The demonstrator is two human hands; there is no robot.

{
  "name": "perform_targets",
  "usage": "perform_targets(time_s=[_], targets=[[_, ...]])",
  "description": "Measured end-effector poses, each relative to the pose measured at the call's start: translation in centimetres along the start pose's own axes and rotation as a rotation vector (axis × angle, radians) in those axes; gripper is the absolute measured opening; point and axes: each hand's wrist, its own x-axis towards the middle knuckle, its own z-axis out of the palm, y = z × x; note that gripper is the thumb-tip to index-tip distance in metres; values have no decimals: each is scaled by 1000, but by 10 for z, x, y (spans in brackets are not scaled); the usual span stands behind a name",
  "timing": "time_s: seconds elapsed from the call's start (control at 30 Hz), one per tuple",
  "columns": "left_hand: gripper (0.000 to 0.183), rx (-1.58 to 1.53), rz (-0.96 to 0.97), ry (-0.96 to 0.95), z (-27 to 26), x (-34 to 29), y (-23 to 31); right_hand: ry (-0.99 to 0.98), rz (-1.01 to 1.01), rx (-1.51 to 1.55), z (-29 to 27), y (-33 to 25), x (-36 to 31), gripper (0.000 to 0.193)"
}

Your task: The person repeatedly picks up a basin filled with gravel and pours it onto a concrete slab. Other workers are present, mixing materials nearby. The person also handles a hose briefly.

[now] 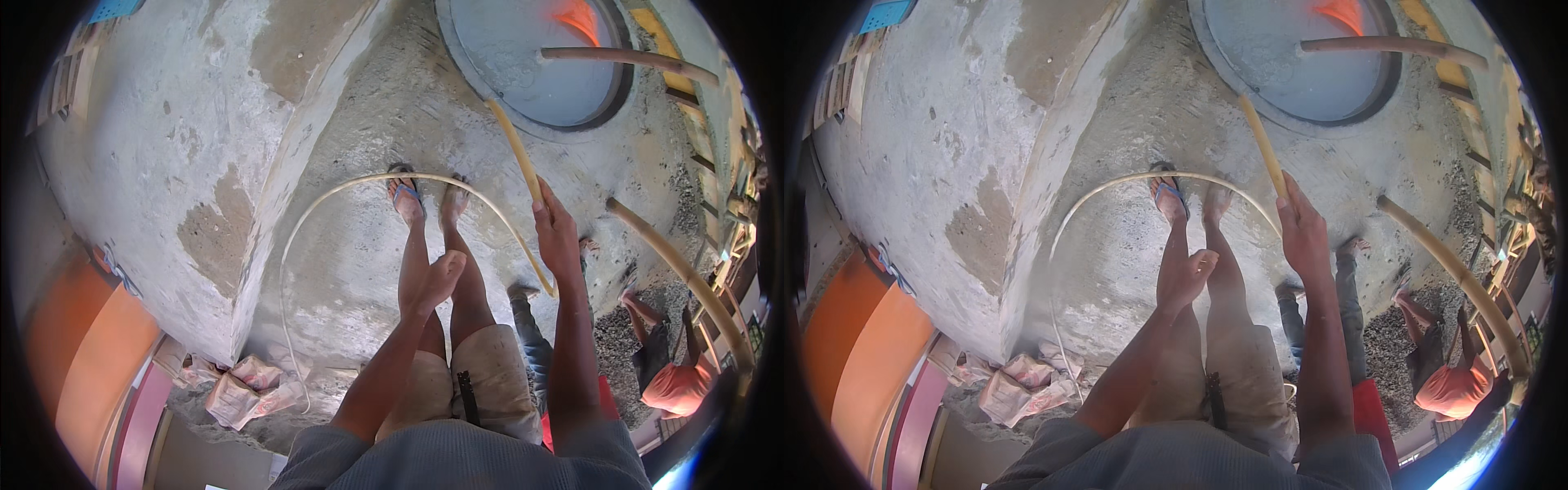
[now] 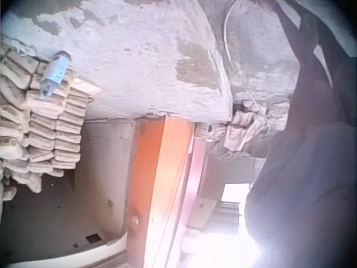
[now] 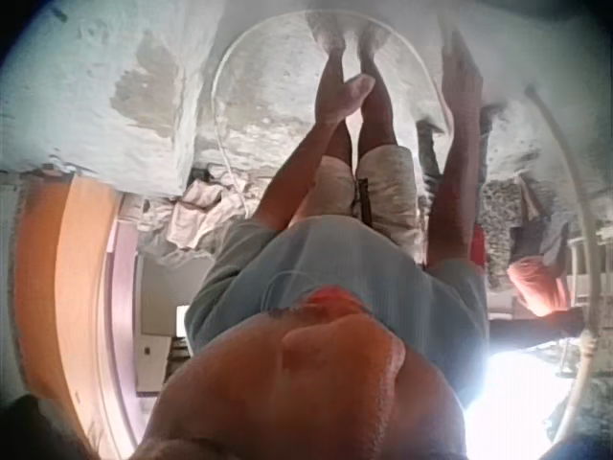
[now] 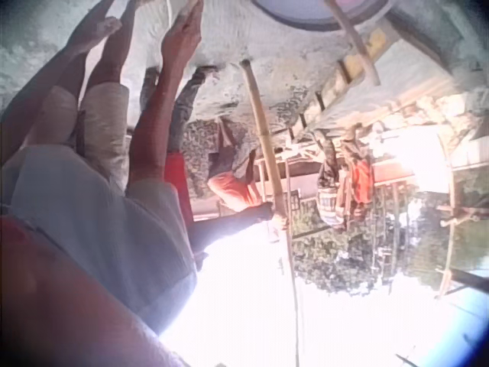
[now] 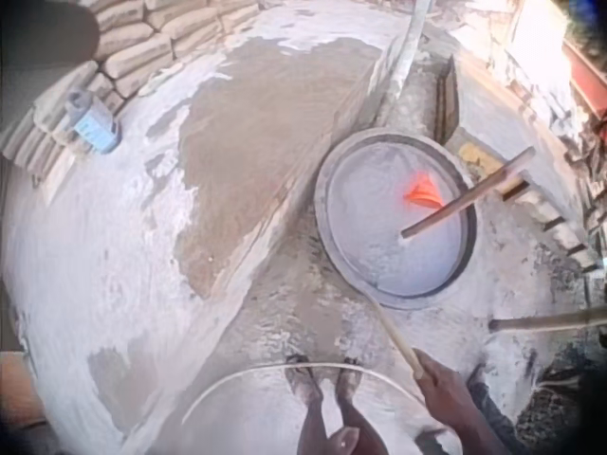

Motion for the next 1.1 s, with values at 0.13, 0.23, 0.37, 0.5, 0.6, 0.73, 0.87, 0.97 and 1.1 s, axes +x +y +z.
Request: perform_targets(time_s=[0.13, 0.23, 0.37, 0.5, 0.6, 0.73, 0.87, 0.97, 1.1], targets=[[27, 476, -196, 446, -128, -49, -60, -343, 29, -66, -6, 10, -61, 37], [29, 675, -365, 438, -178, -116, -104, -525, 18, -219, 21, 21, -70, 35], [30, 505, -564, 316, -175, -186, -141, -526, 4, -266, 68, 44, -28, 35], [32, -78, -706, 306, -141, -195, -143, -579, -44, -220, 96, 55, -2, 36], [31, -213, -704, 333, -118, -183, -134, -654, 13, -363, 108, 55, 2, 35], [31, -214, -663, 360, -99, -175, -133, -579, -114, -355, 126, 54, 9, 36], [30, -276, -648, 395, -88, -192, -144, -589, -117, -357, 146, 52, 21, 36], [27, -280, -698, 417, -82, -216, -152, -553, -157, -319, 159, 51, 30, 36], [26, -308, -774, 445, -73, -235, -157, -562, -124, -370, 170, 54, 49, 36]])
